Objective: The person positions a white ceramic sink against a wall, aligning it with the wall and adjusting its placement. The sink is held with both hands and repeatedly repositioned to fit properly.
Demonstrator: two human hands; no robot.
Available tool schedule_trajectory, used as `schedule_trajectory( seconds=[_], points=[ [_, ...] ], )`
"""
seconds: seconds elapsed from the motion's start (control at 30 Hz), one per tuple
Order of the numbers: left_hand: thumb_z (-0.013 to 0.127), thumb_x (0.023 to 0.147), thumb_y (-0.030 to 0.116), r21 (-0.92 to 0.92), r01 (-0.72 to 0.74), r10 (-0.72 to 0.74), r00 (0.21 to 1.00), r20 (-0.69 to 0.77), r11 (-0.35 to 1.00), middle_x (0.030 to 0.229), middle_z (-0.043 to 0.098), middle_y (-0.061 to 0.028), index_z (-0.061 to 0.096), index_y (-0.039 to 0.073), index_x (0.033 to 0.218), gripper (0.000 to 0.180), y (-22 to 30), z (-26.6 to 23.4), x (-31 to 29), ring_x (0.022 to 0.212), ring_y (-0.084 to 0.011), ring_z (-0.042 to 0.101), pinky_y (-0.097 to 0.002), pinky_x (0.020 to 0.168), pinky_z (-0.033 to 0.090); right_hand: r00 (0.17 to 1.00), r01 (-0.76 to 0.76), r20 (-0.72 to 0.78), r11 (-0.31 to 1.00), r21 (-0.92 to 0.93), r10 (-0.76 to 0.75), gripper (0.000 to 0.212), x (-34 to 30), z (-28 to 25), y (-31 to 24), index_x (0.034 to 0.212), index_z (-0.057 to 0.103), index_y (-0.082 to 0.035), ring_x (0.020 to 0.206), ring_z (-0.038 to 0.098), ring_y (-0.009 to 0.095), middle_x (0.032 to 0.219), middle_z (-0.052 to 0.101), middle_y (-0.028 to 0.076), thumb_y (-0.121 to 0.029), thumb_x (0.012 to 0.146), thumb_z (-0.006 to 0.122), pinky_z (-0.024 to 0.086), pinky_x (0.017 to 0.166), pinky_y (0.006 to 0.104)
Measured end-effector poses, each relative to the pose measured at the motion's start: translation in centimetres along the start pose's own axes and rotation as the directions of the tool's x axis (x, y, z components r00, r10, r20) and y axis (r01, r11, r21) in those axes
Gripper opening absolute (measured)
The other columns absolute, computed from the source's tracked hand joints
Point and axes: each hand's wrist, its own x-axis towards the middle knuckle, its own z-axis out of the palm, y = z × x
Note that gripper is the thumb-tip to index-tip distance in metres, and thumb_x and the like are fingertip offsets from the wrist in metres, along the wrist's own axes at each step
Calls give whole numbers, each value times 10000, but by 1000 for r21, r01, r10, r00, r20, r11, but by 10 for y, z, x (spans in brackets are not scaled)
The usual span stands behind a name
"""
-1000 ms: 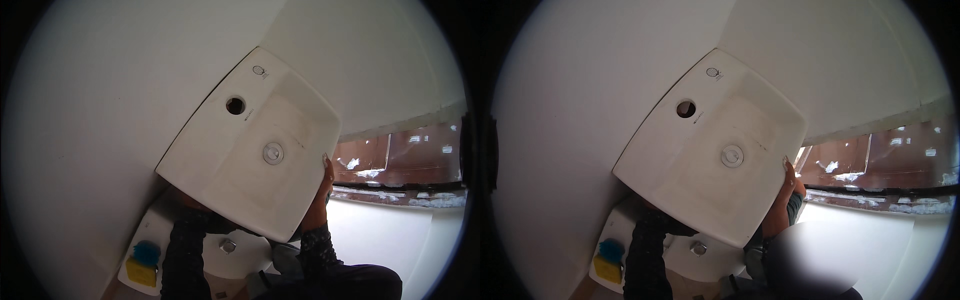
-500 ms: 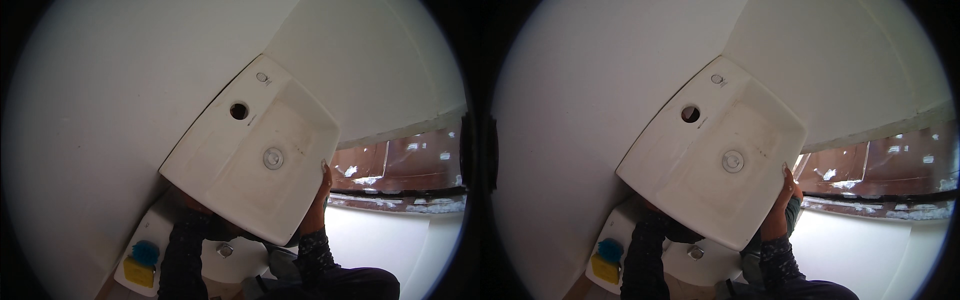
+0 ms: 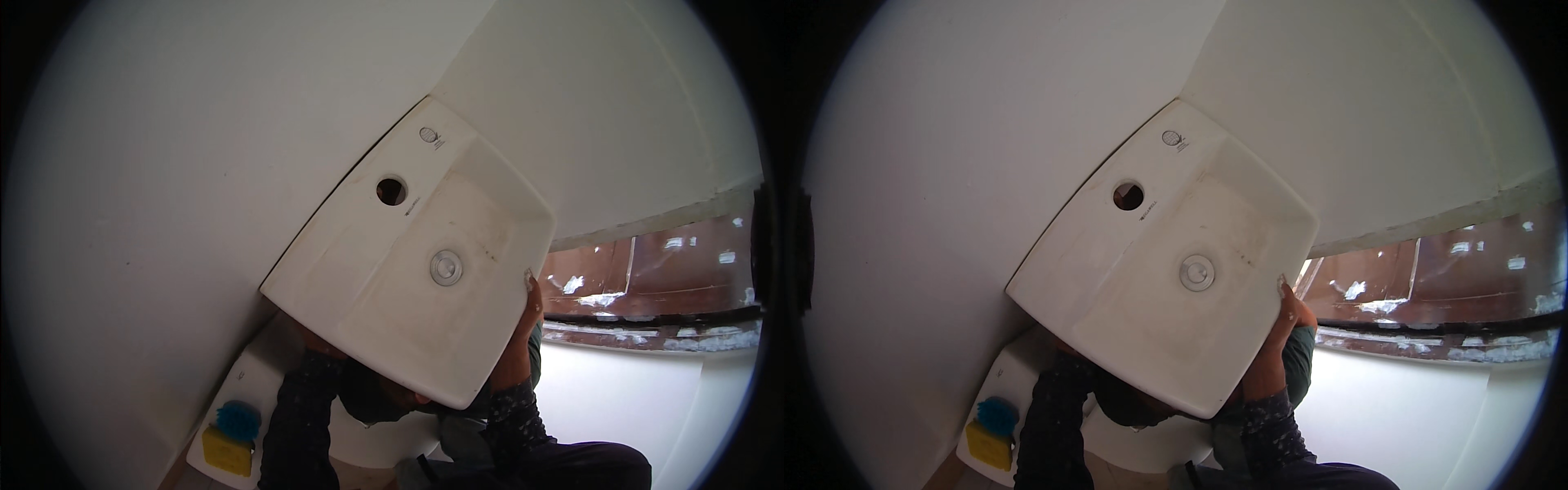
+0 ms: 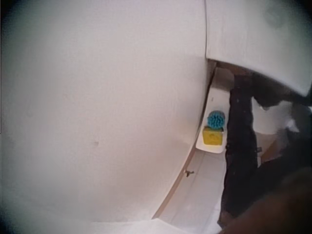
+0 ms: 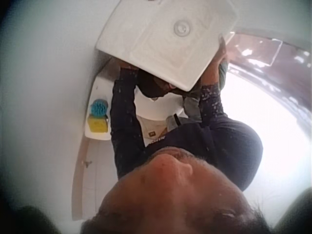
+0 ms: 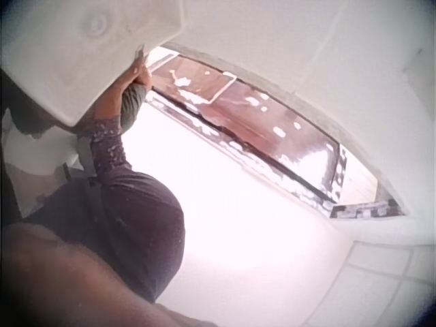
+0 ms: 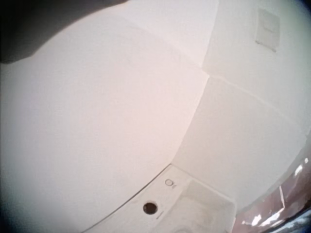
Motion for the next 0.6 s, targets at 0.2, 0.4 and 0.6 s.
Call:
schedule_trajectory(
  seconds=[0.2,0.4,0.6],
  points=[
    [582,895,400,-112,49,-53,998,-36,993,1278,563,-147,502,24,1303,560,6,3,3,1179,-300,541,-416,993,432,999,-35,6,999,28,34,499,-5,13,-7,1191,516,50,972,607,274,1095,599,187,-358,933,389,515,839,347],
    [564,862,514,-3,46,-46,999,-12,999,1356,463,-177,415,56,1368,698,6,8,4,1265,-343,439,-474,1055,326,997,-76,1,993,90,76,506,-8,19,-9,1206,510,43,976,606,283,1101,598,187,-365,931,392,515,843,354],
    [557,862,518,-289,194,-198,980,14,938,1341,470,-190,427,53,1358,693,0,4,-2,1247,-359,448,-485,1045,325,999,-40,5,998,51,39,523,-5,13,-5,1209,505,48,975,605,284,1094,597,190,-382,931,400,515,840,356]
  ],
)
